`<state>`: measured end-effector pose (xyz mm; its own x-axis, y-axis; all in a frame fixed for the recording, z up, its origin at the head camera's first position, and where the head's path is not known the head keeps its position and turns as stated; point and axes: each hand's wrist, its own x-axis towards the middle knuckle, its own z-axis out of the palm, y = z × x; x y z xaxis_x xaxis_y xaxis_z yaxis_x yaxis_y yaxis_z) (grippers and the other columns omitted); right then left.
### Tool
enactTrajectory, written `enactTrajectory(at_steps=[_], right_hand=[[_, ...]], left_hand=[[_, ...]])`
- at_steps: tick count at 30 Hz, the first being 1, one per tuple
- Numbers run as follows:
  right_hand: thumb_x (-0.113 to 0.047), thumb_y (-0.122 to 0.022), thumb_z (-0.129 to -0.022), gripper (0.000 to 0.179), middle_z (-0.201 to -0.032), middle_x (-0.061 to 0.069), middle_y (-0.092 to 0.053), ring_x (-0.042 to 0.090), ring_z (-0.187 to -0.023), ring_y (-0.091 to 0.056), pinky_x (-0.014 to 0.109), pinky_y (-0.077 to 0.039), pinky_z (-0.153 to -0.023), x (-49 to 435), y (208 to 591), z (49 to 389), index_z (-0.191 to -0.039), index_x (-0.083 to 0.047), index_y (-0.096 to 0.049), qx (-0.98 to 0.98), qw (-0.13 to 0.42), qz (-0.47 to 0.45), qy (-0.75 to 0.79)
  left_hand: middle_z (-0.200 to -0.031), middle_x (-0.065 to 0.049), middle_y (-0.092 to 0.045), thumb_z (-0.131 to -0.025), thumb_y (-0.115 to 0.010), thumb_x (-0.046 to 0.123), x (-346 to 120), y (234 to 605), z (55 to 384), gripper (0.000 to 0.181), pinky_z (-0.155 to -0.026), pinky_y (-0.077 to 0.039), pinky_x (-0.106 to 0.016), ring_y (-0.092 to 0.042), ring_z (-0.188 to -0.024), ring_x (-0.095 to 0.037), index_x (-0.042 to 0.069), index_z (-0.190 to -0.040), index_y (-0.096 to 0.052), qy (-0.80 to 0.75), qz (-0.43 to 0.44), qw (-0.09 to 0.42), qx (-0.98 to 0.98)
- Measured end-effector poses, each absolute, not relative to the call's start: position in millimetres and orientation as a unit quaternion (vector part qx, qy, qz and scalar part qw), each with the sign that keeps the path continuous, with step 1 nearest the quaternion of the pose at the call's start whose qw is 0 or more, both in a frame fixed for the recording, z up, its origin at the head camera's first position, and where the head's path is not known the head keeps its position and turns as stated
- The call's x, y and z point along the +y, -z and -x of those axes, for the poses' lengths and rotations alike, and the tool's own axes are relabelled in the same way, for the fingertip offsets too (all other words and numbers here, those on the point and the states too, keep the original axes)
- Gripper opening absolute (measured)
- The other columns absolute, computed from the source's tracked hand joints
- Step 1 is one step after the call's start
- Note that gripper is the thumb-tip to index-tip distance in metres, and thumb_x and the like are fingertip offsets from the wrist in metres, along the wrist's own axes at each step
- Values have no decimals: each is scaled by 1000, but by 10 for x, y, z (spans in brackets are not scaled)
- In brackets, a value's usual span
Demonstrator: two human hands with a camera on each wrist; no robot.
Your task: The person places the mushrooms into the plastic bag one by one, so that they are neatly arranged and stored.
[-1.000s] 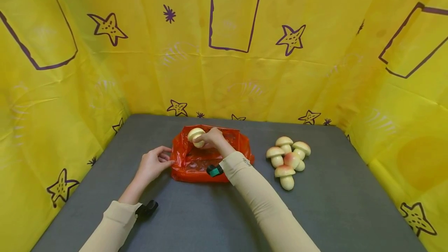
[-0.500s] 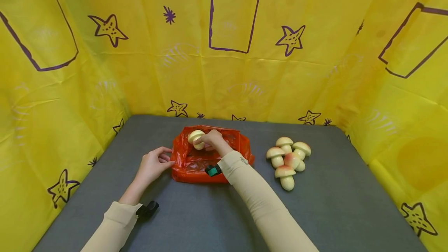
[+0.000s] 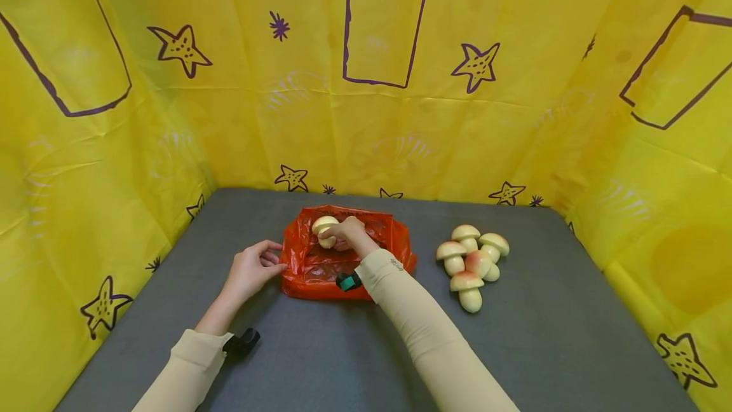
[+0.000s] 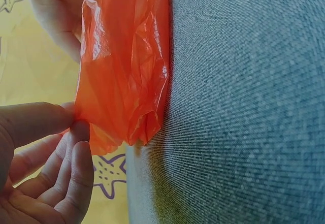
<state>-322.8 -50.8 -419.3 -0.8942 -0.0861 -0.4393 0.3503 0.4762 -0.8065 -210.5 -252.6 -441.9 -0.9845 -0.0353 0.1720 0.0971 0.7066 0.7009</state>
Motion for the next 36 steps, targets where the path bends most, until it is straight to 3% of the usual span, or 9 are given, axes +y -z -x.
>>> enactTrajectory(at_steps=[9,21,36], right_hand=[[-24,-79,-77,42,-87,13,-63,30,-85,-70,35,-56,-76,-498,4210,3214,-101,5,-61,828,219,-66,512],[-25,-78,-78,39,-96,21,-70,29,-87,-70,34,-56,-77,-489,4218,3214,-98,6,-63,830,231,-69,502],[-24,-77,-79,39,-95,17,-71,26,-87,-70,33,-55,-80,-459,4212,3210,-102,4,-63,840,244,-72,480]], left_hand=[[-83,-6,-68,-77,-78,16,-2520,4418,2111,36,-60,-50,-24,-62,-68,-13,5,-109,-65,383,17,87,-920],[-84,-6,-68,-78,-77,18,-2526,4422,2112,37,-61,-50,-24,-62,-69,-14,6,-111,-65,381,11,81,-921],[-83,-6,-68,-77,-78,19,-2526,4442,2120,36,-62,-51,-25,-63,-70,-14,6,-108,-65,372,15,92,-924]])
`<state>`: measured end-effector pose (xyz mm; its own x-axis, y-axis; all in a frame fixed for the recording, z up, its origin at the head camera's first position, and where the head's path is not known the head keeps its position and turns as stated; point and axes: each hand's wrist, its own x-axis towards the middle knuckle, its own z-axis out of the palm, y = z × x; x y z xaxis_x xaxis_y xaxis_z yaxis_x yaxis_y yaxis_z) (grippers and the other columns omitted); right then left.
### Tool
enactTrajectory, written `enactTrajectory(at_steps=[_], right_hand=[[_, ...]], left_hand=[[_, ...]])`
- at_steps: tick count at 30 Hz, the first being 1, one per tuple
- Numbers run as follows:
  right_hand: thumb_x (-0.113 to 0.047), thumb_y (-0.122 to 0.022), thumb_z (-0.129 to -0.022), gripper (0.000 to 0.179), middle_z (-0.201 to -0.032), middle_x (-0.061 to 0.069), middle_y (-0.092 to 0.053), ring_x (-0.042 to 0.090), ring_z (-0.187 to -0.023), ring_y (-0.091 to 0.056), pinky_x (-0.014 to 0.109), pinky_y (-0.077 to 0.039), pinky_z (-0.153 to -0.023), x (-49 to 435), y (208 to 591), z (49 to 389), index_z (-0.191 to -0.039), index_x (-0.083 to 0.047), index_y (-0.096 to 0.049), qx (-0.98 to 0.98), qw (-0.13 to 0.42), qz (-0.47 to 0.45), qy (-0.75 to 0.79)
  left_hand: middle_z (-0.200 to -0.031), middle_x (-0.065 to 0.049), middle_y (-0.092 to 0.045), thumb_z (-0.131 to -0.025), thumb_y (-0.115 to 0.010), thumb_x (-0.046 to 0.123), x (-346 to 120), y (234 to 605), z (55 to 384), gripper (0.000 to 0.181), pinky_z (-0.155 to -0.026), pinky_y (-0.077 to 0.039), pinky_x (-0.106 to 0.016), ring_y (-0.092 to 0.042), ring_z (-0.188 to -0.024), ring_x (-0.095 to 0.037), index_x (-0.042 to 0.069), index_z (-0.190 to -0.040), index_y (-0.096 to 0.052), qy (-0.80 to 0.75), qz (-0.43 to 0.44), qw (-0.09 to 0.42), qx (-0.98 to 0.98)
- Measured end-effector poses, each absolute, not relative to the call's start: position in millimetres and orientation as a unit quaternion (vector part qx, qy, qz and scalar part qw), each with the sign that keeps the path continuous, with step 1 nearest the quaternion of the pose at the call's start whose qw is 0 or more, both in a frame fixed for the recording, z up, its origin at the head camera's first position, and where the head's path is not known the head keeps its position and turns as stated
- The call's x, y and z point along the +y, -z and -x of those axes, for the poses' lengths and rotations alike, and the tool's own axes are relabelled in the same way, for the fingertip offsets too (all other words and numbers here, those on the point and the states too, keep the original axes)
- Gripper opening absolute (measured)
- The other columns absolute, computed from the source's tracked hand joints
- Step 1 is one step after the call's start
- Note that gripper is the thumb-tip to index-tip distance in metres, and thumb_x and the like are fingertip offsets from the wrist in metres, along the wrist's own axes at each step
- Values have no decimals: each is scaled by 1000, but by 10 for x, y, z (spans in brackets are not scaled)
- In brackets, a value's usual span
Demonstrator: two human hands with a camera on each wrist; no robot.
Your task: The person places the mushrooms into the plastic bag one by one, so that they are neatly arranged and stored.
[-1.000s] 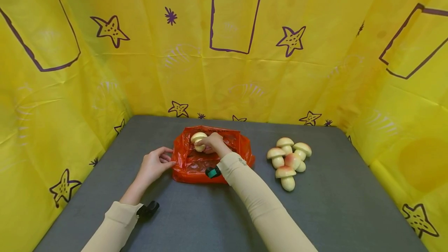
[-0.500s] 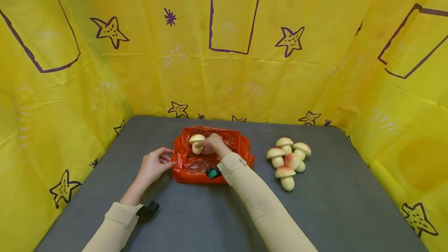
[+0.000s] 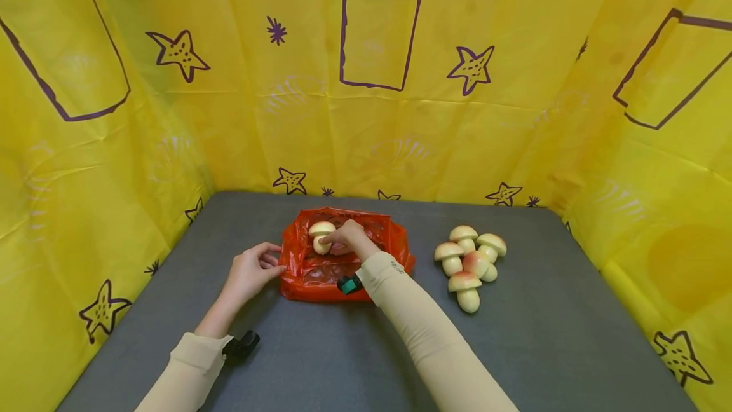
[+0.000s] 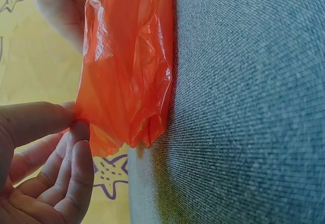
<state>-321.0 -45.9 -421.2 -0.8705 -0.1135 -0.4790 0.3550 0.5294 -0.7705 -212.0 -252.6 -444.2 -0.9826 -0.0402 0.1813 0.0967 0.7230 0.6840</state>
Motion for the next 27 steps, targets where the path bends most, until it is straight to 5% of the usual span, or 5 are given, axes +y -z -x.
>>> enactTrajectory(at_steps=[27], right_hand=[[-35,-76,-79,42,-100,19,-71,34,-95,-66,43,-52,-85,-97,3822,3051,-95,3,-73,880,188,30,435]], left_hand=[[-84,-6,-68,-79,-77,19,-2516,4436,2104,35,-63,-50,-22,-62,-70,-13,7,-110,-65,380,17,92,-920]])
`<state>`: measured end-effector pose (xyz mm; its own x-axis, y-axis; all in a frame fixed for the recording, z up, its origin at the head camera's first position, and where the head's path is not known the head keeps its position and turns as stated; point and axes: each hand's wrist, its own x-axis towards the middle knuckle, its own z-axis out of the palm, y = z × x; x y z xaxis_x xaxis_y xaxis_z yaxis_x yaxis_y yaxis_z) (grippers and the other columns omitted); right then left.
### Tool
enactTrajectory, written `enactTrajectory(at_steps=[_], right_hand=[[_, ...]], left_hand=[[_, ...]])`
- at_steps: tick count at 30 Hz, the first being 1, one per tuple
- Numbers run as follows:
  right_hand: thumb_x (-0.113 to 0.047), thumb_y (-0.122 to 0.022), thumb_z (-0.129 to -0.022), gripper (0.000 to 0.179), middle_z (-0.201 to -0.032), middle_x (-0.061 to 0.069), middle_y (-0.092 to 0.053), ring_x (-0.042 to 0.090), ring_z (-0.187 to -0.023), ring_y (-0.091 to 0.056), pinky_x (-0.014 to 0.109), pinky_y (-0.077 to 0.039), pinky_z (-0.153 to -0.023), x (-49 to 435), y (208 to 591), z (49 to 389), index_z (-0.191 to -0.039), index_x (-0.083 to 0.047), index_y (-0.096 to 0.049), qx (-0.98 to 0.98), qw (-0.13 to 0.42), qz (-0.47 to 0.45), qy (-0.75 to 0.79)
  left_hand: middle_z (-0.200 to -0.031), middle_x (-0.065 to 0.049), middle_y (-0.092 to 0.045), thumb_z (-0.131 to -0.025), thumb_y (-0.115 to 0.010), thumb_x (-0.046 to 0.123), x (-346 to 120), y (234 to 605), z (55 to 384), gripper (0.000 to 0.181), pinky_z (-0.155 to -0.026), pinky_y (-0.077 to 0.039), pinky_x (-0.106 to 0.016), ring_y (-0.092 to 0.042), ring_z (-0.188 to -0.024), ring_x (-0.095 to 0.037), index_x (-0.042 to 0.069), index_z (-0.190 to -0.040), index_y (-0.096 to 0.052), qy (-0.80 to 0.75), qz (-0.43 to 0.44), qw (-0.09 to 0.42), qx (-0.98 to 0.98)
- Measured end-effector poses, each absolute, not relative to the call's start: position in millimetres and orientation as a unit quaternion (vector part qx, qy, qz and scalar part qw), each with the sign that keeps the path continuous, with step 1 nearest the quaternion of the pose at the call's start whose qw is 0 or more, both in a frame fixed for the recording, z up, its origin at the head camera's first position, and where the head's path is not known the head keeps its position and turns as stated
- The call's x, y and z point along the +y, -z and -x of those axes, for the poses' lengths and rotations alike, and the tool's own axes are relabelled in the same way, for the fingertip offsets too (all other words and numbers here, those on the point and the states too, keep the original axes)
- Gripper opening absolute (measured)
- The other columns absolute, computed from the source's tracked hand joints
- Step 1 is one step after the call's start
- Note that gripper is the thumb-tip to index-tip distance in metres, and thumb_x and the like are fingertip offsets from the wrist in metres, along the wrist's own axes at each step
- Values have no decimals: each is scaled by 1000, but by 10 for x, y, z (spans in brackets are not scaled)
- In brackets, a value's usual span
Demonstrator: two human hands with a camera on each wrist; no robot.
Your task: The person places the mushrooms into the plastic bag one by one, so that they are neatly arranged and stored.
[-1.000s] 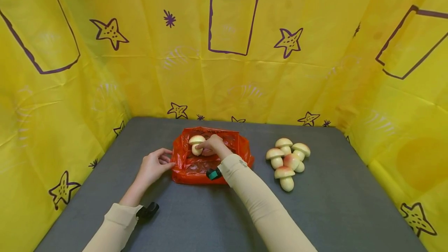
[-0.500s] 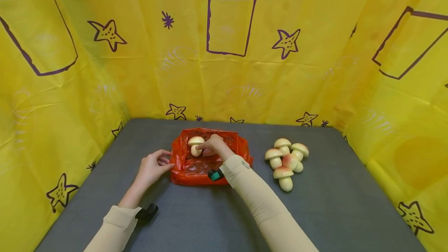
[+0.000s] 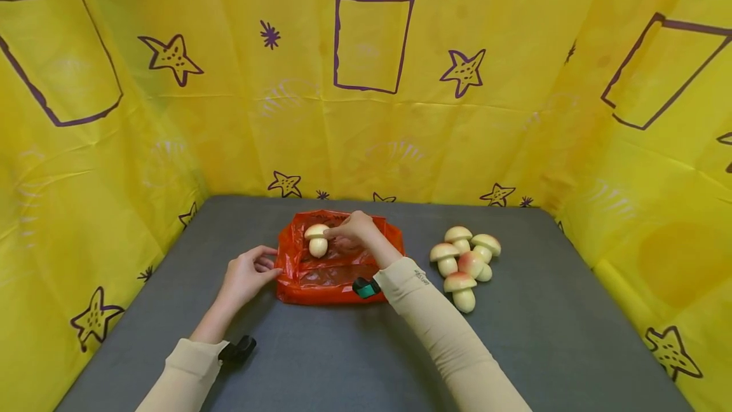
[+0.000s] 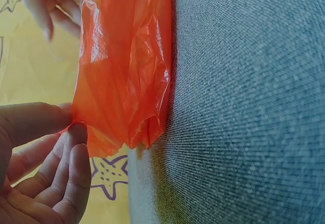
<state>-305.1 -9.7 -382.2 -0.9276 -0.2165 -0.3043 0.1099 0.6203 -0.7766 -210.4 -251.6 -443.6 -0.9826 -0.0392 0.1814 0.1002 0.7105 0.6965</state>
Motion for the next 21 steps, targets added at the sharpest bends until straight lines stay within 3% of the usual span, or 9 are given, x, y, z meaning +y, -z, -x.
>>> enactTrajectory(at_steps=[4,9,21], right_hand=[[-39,-75,-80,43,-108,14,-68,28,-88,-66,40,-53,-79,19,3700,2999,-104,-4,-72,882,173,55,435],[-39,-75,-80,44,-106,11,-68,18,-77,-68,32,-55,-68,147,3567,2929,-110,-8,-70,866,170,67,465],[-36,-72,-83,40,-118,7,-65,17,-93,-67,30,-54,-79,519,3312,2744,-115,-12,-68,854,135,115,489]], left_hand=[[-84,-6,-68,-79,-77,19,-2512,4439,2099,35,-62,-50,-21,-63,-70,-13,8,-109,-65,379,18,93,-921],[-83,-7,-68,-78,-78,18,-2511,4433,2108,33,-62,-50,-21,-63,-71,-14,6,-107,-66,380,25,106,-919],[-84,-7,-68,-79,-76,18,-2500,4430,2122,34,-62,-51,-21,-63,-70,-13,6,-109,-66,378,31,103,-919]])
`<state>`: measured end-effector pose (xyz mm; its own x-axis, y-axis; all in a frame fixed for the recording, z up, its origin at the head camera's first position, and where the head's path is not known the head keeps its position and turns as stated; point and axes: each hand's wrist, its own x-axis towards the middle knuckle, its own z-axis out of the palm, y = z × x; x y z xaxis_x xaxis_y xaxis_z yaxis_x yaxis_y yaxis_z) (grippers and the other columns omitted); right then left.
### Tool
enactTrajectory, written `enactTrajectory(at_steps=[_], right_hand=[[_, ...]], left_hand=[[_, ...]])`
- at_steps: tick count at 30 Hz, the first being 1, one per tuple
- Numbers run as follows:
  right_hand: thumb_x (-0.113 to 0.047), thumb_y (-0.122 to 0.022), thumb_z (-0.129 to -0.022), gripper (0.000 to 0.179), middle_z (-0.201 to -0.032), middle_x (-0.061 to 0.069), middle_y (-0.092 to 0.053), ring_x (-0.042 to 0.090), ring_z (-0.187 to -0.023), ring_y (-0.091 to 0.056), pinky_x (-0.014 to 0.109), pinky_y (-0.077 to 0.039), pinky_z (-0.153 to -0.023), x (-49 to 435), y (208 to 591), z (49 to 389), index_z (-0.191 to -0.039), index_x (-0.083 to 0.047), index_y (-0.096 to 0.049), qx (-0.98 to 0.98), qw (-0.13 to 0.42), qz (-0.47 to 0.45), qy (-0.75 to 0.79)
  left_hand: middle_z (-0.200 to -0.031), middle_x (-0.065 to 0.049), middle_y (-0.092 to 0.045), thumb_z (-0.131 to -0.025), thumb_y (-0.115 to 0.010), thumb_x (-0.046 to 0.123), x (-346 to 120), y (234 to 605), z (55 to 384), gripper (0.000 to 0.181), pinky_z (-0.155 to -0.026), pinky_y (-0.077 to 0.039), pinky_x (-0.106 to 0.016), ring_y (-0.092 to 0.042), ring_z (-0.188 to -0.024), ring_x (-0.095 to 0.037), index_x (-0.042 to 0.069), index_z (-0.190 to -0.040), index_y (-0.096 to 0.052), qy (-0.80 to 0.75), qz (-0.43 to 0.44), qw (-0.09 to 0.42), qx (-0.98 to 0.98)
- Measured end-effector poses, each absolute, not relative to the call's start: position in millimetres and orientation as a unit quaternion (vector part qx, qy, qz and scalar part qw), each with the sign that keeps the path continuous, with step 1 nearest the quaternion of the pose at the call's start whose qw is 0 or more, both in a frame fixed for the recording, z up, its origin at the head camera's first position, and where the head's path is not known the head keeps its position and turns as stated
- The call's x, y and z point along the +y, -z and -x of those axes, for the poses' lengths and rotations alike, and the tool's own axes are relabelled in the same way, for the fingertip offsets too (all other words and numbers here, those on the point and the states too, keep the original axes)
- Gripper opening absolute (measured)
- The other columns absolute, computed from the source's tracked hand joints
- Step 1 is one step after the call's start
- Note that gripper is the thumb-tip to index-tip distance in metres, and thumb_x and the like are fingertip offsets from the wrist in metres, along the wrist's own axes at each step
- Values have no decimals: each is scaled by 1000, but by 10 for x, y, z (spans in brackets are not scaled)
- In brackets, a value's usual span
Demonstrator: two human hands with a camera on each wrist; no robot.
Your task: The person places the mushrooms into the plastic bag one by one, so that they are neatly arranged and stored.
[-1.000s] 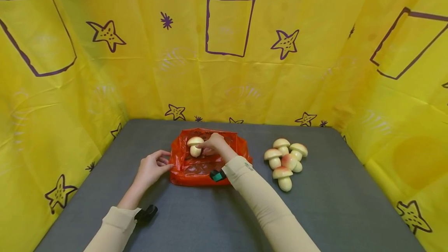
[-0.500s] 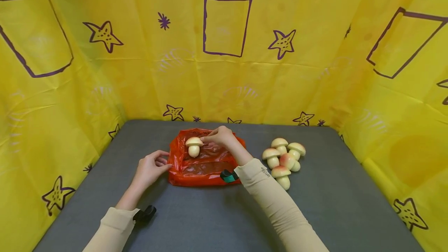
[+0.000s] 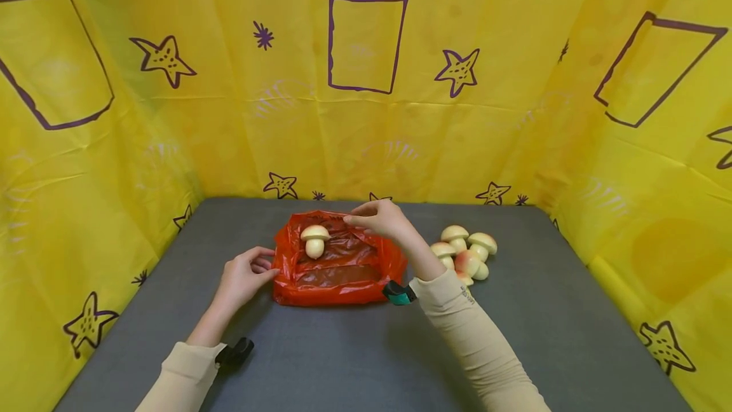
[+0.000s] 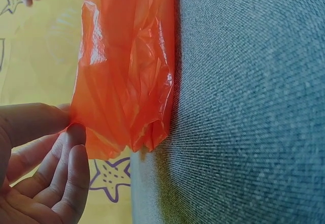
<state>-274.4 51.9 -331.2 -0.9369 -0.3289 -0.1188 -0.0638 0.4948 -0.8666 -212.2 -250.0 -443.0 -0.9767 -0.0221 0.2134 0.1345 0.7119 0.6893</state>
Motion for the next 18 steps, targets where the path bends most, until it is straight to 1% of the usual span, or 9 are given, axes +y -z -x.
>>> enactTrajectory(at_steps=[5,8,11,18], right_hand=[[-35,-70,-85,41,-120,7,-65,20,-95,-67,33,-54,-82,696,3265,2700,-120,-13,-65,851,118,136,494],[-36,-68,-86,41,-122,6,-64,22,-99,-66,36,-53,-85,810,3250,2676,-122,-14,-63,852,111,147,489],[-39,-68,-86,43,-123,6,-64,22,-100,-65,38,-52,-87,929,3235,2647,-123,-17,-62,852,109,150,490],[-35,-68,-87,46,-123,12,-63,24,-103,-66,35,-53,-86,1153,3146,2554,-125,-10,-61,844,104,142,506]], left_hand=[[-84,-8,-68,-79,-76,18,-2500,4431,2121,33,-63,-51,-22,-63,-69,-13,6,-108,-66,380,33,108,-918],[-84,-7,-68,-79,-76,18,-2499,4433,2118,33,-63,-51,-21,-63,-70,-13,6,-109,-66,379,31,107,-919],[-84,-7,-69,-79,-76,17,-2495,4433,2115,34,-62,-51,-21,-64,-71,-14,6,-109,-66,379,31,105,-919],[-85,-7,-69,-79,-76,17,-2488,4432,2129,34,-63,-51,-21,-64,-71,-14,6,-109,-66,381,33,104,-918]])
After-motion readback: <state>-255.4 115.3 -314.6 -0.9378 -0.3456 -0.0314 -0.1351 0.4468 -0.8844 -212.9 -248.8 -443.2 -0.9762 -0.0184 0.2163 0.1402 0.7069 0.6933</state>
